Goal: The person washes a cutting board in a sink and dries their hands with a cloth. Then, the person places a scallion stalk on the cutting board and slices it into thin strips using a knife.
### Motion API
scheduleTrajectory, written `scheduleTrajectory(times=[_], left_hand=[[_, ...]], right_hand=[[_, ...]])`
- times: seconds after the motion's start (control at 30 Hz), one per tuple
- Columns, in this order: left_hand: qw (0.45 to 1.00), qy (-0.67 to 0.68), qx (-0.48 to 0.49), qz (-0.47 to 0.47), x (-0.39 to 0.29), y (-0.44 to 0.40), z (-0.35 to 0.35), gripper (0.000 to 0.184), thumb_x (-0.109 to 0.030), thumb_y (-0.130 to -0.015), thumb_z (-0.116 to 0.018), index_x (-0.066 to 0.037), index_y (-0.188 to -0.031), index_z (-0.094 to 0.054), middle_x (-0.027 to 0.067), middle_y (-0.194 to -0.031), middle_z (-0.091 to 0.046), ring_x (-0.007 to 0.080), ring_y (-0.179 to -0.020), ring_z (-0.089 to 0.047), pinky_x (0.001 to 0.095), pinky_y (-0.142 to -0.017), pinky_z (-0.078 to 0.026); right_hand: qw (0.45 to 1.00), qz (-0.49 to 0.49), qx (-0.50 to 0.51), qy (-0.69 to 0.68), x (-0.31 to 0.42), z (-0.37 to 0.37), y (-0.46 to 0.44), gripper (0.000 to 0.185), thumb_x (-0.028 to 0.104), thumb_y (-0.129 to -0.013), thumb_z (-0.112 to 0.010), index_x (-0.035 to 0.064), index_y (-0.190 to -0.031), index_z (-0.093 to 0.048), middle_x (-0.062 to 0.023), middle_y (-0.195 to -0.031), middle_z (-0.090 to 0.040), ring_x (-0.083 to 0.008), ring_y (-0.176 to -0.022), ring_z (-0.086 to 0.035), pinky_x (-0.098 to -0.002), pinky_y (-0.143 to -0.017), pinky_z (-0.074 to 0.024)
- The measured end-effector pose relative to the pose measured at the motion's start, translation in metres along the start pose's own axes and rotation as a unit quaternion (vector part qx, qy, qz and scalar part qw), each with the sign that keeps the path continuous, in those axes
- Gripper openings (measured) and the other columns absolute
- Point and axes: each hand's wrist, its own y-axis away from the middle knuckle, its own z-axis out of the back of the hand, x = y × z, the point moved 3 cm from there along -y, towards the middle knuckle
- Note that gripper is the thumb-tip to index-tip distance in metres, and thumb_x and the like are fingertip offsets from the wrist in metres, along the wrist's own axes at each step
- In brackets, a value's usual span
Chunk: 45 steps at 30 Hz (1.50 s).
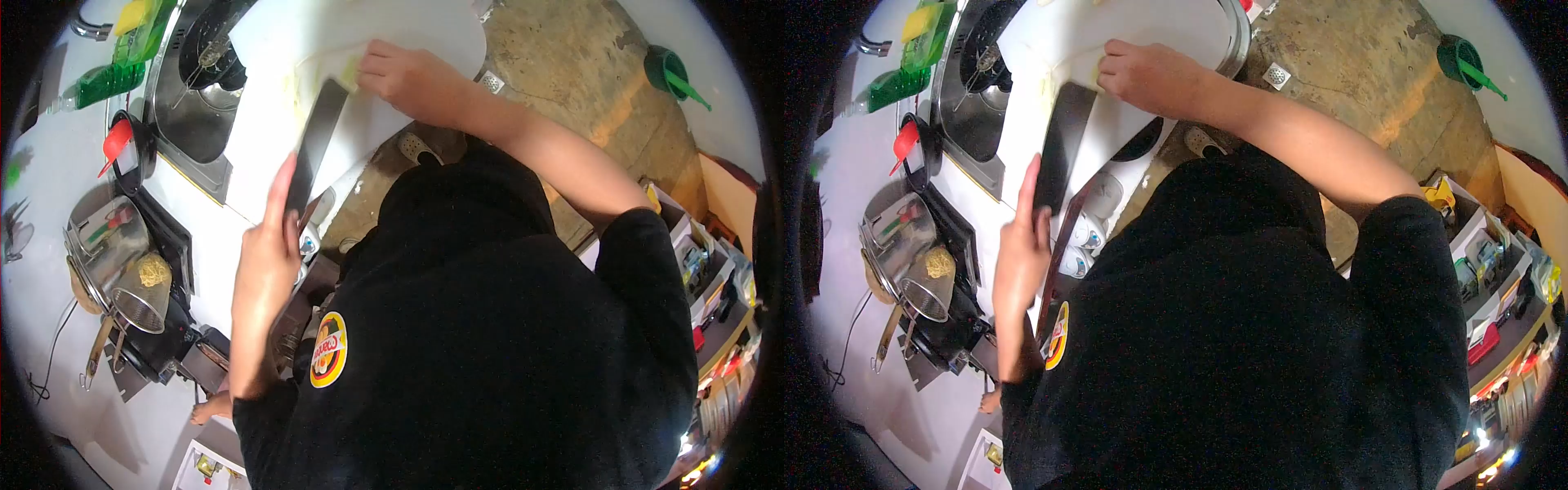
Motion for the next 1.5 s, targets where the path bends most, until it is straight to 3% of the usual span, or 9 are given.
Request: scheduleTrajectory(times=[0.17,0.33,0.53,0.8,1.1,1.17,1.3,1.43,1.5], left_hand=[[1.000,0.013,-0.021,0.001,0.000,-0.005,-0.008,0.072,0.002,-0.093,-0.050,-0.029,-0.153,-0.024,0.0308,-0.110,-0.062,0.0464,-0.094,-0.064,0.0348,-0.079,-0.050],[0.995,0.002,-0.082,-0.063,-0.037,-0.064,-0.015,0.070,-0.002,-0.094,-0.049,-0.030,-0.153,-0.023,0.0294,-0.101,-0.066,0.0471,-0.090,-0.065,0.0456,-0.081,-0.050],[0.988,0.093,-0.107,-0.066,-0.036,-0.084,-0.012,0.072,-0.002,-0.092,-0.050,-0.033,-0.152,-0.025,0.0295,-0.109,-0.064,0.0438,-0.097,-0.065,0.0478,-0.084,-0.048],[0.970,0.172,-0.168,-0.028,-0.002,-0.050,-0.019,0.071,-0.001,-0.092,-0.047,-0.030,-0.153,-0.022,0.0290,-0.098,-0.065,0.0427,-0.075,-0.064,0.0369,-0.071,-0.049],[0.980,0.131,-0.145,-0.033,-0.004,-0.041,-0.016,0.069,-0.003,-0.093,-0.045,-0.032,-0.152,-0.022,0.0315,-0.107,-0.063,0.0488,-0.094,-0.061,0.0554,-0.078,-0.047],[0.984,0.101,-0.136,-0.055,-0.008,-0.039,-0.016,0.075,0.001,-0.091,-0.049,-0.031,-0.153,-0.022,0.0285,-0.109,-0.065,0.0463,-0.091,-0.065,0.0407,-0.080,-0.050],[0.993,0.100,-0.060,0.038,-0.022,-0.040,-0.010,0.074,0.002,-0.091,-0.050,-0.030,-0.153,-0.024,0.0317,-0.104,-0.064,0.0461,-0.091,-0.065,0.0412,-0.080,-0.051],[0.990,0.099,-0.094,0.020,-0.017,-0.022,-0.027,0.069,-0.001,-0.093,-0.047,-0.029,-0.152,-0.023,0.0330,-0.089,-0.063,0.0494,-0.089,-0.062,0.0537,-0.074,-0.046],[0.989,0.088,-0.118,0.017,-0.008,0.005,-0.035,0.072,0.003,-0.093,-0.048,-0.028,-0.153,-0.022,0.0348,-0.101,-0.062,0.0471,-0.094,-0.063,0.0361,-0.074,-0.049]], right_hand=[[1.000,-0.001,0.010,-0.021,0.001,-0.003,0.003,0.020,0.002,-0.074,-0.059,0.0008,-0.093,-0.062,-0.0049,-0.094,-0.059,-0.0208,-0.100,-0.057,-0.0303,-0.070,-0.0562],[1.000,0.017,-0.001,0.015,-0.002,-0.008,0.005,0.023,0.002,-0.072,-0.059,-0.0001,-0.094,-0.065,-0.0053,-0.099,-0.062,-0.0223,-0.100,-0.059,-0.0307,-0.076,-0.0557],[1.000,0.016,0.012,-0.004,0.000,0.010,0.002,0.027,0.001,-0.071,-0.059,0.0004,-0.096,-0.067,-0.0062,-0.098,-0.064,-0.0244,-0.101,-0.059,-0.0347,-0.083,-0.0537],[0.998,0.023,0.026,-0.044,0.003,-0.002,-0.012,0.027,-0.004,-0.070,-0.059,-0.0016,-0.096,-0.066,-0.0102,-0.101,-0.064,-0.0263,-0.103,-0.059,-0.0342,-0.089,-0.0510],[0.998,0.018,0.012,-0.062,0.007,-0.017,-0.018,0.020,-0.001,-0.074,-0.058,-0.0014,-0.092,-0.066,-0.0112,-0.100,-0.065,-0.0274,-0.102,-0.061,-0.0359,-0.088,-0.0516],[0.998,0.020,0.016,-0.054,0.006,-0.015,-0.018,0.020,0.000,-0.074,-0.058,-0.0012,-0.092,-0.066,-0.0110,-0.101,-0.065,-0.0273,-0.102,-0.061,-0.0355,-0.087,-0.0518],[0.999,0.042,-0.005,-0.018,0.006,-0.016,-0.019,0.020,0.001,-0.073,-0.058,-0.0011,-0.092,-0.066,-0.0101,-0.100,-0.065,-0.0269,-0.100,-0.061,-0.0346,-0.085,-0.0523],[0.999,0.035,0.019,-0.031,0.004,-0.016,-0.018,0.021,0.001,-0.071,-0.058,0.0006,-0.092,-0.065,-0.0084,-0.096,-0.064,-0.0247,-0.097,-0.060,-0.0332,-0.083,-0.0526],[0.999,0.029,0.012,-0.043,0.003,-0.016,-0.019,0.022,0.000,-0.071,-0.058,0.0008,-0.093,-0.065,-0.0081,-0.095,-0.064,-0.0242,-0.097,-0.060,-0.0328,-0.083,-0.0526]])
